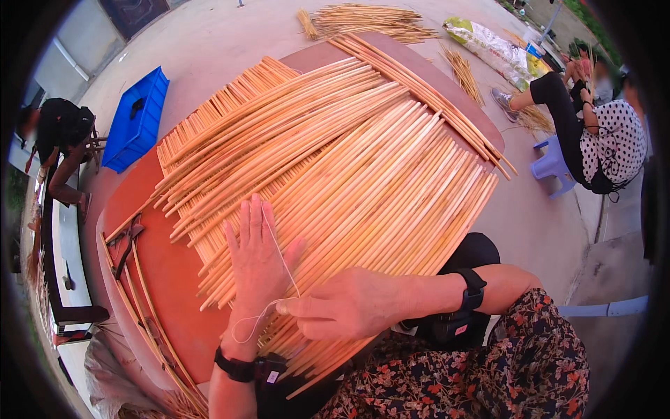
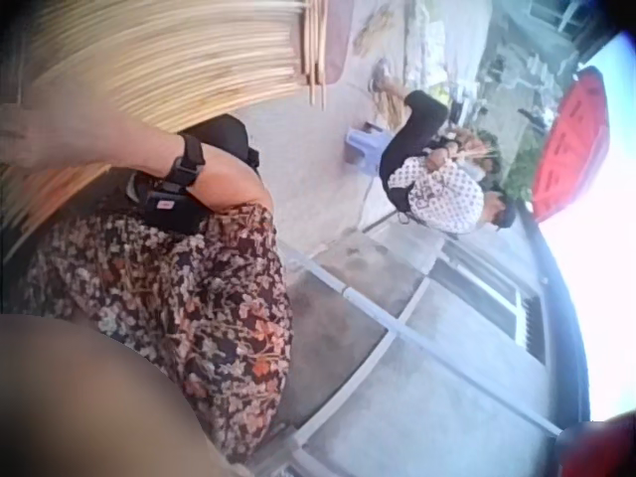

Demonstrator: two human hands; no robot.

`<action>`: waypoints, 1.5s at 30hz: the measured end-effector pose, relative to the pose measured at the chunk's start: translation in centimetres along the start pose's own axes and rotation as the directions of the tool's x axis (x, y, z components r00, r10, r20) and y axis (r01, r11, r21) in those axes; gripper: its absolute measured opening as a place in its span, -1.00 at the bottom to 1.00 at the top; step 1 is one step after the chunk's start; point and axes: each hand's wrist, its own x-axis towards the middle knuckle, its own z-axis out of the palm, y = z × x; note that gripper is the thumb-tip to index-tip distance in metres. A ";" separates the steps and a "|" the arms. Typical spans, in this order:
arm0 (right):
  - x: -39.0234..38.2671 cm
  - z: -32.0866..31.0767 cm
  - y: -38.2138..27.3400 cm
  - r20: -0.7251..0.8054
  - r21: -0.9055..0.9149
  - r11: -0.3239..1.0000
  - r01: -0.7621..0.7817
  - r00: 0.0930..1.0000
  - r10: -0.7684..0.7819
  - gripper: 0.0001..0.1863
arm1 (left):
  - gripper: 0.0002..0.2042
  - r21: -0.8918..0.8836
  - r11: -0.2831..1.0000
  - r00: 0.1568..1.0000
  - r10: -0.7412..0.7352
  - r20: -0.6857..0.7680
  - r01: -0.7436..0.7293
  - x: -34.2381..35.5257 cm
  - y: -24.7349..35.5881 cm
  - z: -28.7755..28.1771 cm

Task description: The person weaves together bamboo strips using thin twine, threading the twine between and around the strips by hand to secure them in place.

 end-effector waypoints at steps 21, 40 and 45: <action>-8.6 -5.9 21.7 -0.289 -0.462 0.611 -0.643 0.760 0.582 -0.75 | -0.16 -0.132 0.991 0.999 0.033 0.023 -0.030 0.2 -1.1 -0.6; -8.1 -6.2 21.6 -0.213 -0.474 0.591 -0.653 0.736 0.642 -0.80 | -0.15 -0.152 0.984 0.995 0.098 0.015 -0.095 0.7 -1.4 -1.5; -8.9 -5.9 22.3 -0.232 -0.460 0.621 -0.635 0.760 0.607 -0.81 | -0.22 -0.145 0.982 0.986 0.133 0.104 -0.117 -0.4 -0.2 -3.5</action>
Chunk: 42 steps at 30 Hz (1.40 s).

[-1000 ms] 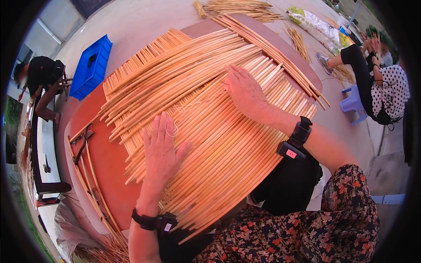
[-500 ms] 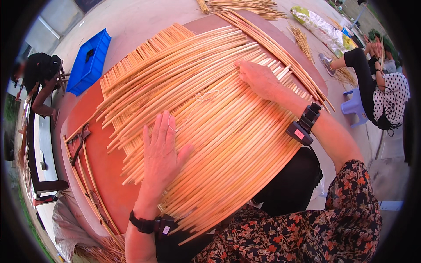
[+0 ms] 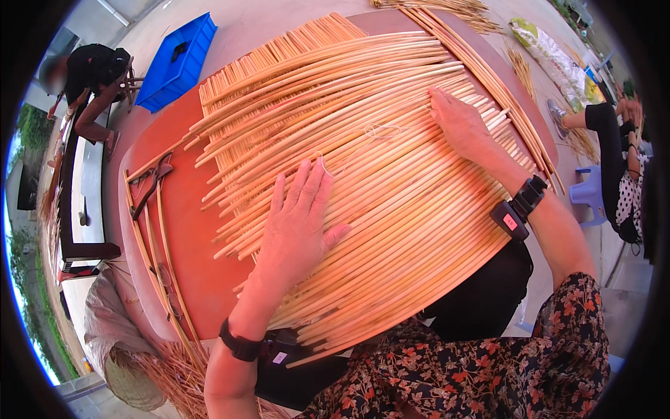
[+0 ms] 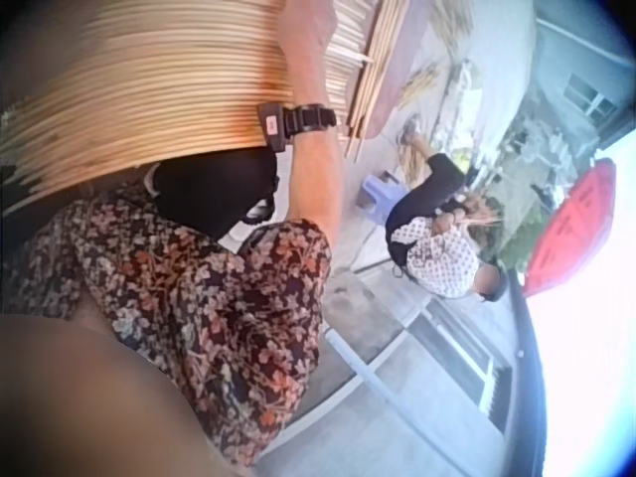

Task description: The person weaves together bamboo strips using thin twine, threading the twine between and around the strips by hand to secure them in place.

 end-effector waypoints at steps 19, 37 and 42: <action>-0.1 0.1 0.0 -0.069 -0.002 1.000 0.025 0.997 -0.025 -0.81 | -0.89 -0.281 0.934 0.918 -0.298 -0.261 0.223 2.6 -3.4 -3.3; -0.2 0.4 0.9 0.023 -0.063 0.997 -0.033 0.999 0.034 -0.59 | -0.76 -0.120 0.983 0.903 -0.174 -0.392 0.137 2.4 -3.3 1.7; 0.1 -0.9 0.0 0.105 -0.041 0.994 -0.103 0.989 0.107 -0.61 | -0.75 -0.158 0.974 0.896 -0.211 -0.391 0.160 2.3 -3.3 2.3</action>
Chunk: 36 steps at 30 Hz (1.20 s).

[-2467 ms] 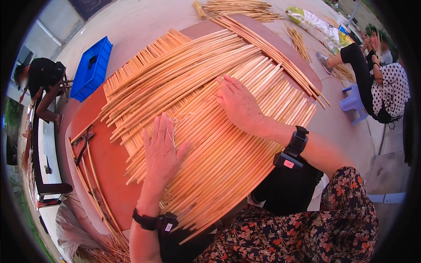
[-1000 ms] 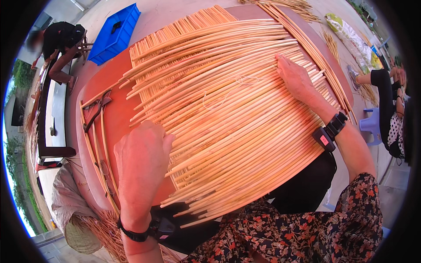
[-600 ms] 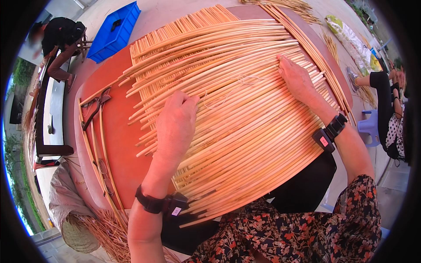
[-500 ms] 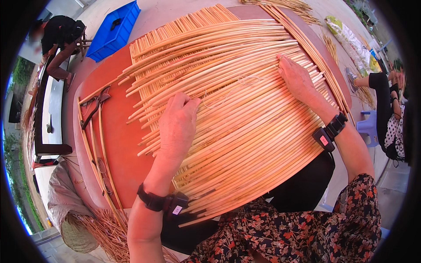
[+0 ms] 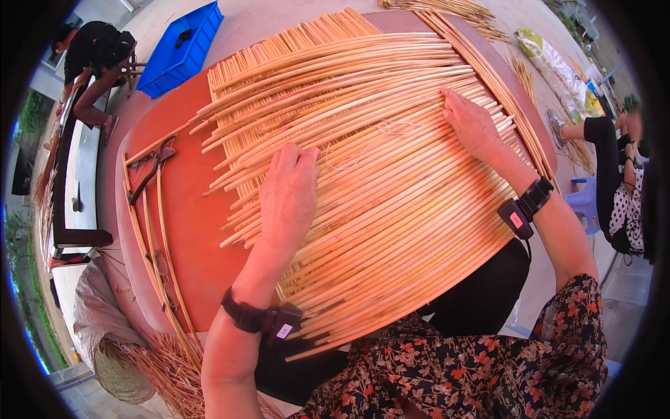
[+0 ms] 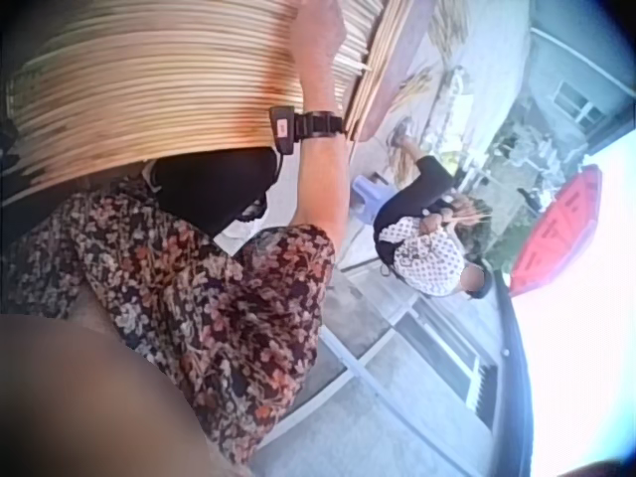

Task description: The person weaves together bamboo strips using thin twine, threading the twine between and around the strips by hand to secure them in place.

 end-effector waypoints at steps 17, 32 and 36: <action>-0.2 1.1 -17.6 -0.060 0.496 0.836 0.232 0.970 -0.234 -0.70 | -0.77 -0.018 1.000 1.000 -0.012 -0.014 0.012 -0.2 0.2 -0.1; 5.0 2.1 -17.4 -0.033 0.614 0.777 0.140 0.988 -0.152 -0.89 | -0.83 -0.096 0.993 0.998 -0.063 0.020 0.065 0.0 0.1 -0.3; 5.2 1.7 -16.7 0.043 0.676 0.711 0.195 0.952 -0.302 -0.88 | -0.83 -0.072 0.995 0.998 -0.063 0.024 0.065 -0.1 0.1 -0.4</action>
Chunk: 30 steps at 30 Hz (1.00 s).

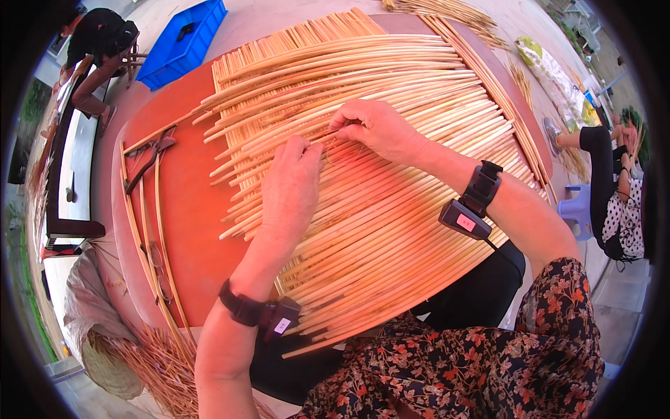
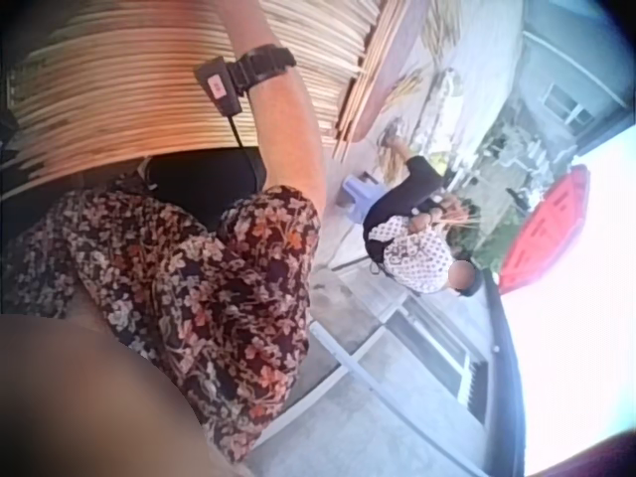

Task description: The person weaves together bamboo strips using thin twine, threading the twine between and around the strips by hand to secure them in place.

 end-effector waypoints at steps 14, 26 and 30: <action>0.2 1.0 -0.2 -0.042 -0.168 0.982 -0.088 0.996 0.082 -0.83 | -0.82 -0.009 0.999 0.999 0.033 -0.004 -0.033 0.1 0.0 -0.1; -1.3 1.8 -1.2 -0.223 -0.004 0.995 -0.100 0.970 0.096 -0.85 | -0.76 0.088 0.992 0.996 0.082 0.042 -0.085 0.2 -0.2 -0.4; -6.1 -0.1 -6.6 -0.116 0.079 0.985 0.152 0.983 -0.142 -0.88 | -0.77 0.038 0.996 0.996 0.081 0.022 -0.081 0.2 -0.5 -0.4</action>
